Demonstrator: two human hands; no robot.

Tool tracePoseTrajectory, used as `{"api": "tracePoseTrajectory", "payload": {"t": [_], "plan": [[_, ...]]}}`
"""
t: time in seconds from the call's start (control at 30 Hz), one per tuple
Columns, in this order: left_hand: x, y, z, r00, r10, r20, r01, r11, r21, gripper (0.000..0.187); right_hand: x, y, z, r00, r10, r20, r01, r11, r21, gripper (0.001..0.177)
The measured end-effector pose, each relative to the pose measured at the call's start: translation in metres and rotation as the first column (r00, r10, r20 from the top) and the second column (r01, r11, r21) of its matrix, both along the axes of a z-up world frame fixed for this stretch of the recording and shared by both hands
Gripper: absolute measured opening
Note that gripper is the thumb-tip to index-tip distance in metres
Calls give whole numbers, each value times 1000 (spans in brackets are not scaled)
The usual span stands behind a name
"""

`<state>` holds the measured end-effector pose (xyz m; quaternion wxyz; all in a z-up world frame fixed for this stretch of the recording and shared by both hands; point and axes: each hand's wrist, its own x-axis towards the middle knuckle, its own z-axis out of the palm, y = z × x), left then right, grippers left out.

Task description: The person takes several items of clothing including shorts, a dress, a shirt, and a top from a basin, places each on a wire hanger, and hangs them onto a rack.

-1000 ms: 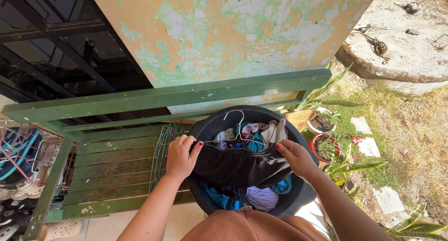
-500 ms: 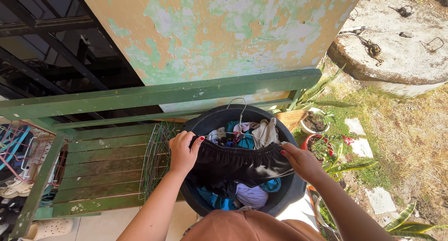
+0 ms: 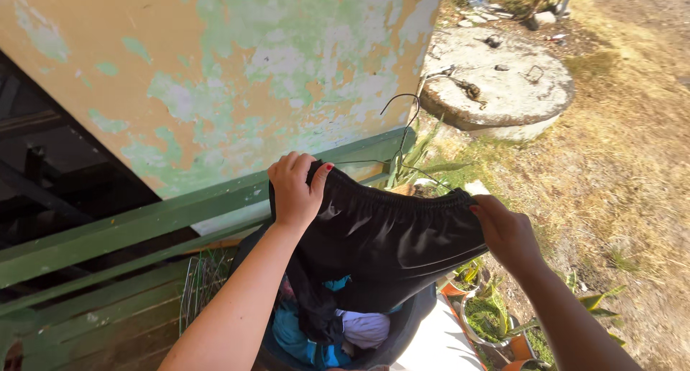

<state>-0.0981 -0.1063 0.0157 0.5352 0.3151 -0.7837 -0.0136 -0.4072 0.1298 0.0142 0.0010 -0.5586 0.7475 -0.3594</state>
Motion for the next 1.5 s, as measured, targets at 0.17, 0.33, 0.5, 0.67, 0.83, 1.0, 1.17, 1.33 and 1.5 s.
{"api": "tracePoseTrajectory", "payload": {"t": [0.17, 0.33, 0.5, 0.67, 0.83, 1.0, 1.17, 1.33, 1.5], "plan": [[-60, -8, 49, 987, -154, -50, 151, 987, -58, 30, -11, 33, 31, 969, -245, 39, 248, 963, -103, 21], [-133, -5, 98, 955, -281, -99, 261, 949, -179, 30, -29, 73, 67, 915, -404, 6, 393, 886, -247, 21], [-215, 4, 141, 908, -399, -126, 360, 898, -253, 33, -54, 113, 115, 861, -507, -53, 455, 811, -368, 22], [-304, 17, 183, 859, -487, -157, 448, 864, -228, 38, -94, 156, 171, 802, -587, -107, 538, 790, -294, 26], [-391, 41, 218, 809, -554, -194, 501, 824, -265, 42, -137, 194, 213, 800, -600, 28, 595, 784, -178, 28], [-474, 70, 240, 775, -612, -156, 592, 790, -157, 48, -186, 221, 241, 831, -554, 57, 546, 790, -278, 29], [-547, 102, 252, 786, -602, -144, 618, 775, 134, 58, -224, 231, 267, 796, -360, 487, 572, 710, -411, 30], [-611, 127, 252, 754, -650, -93, 641, 698, 318, 72, -255, 213, 289, 766, -324, 555, 589, 698, -406, 31], [-668, 146, 254, 621, -782, -46, 735, 561, 381, 86, -299, 180, 308, 720, -487, 494, 683, 623, -380, 32]]}}
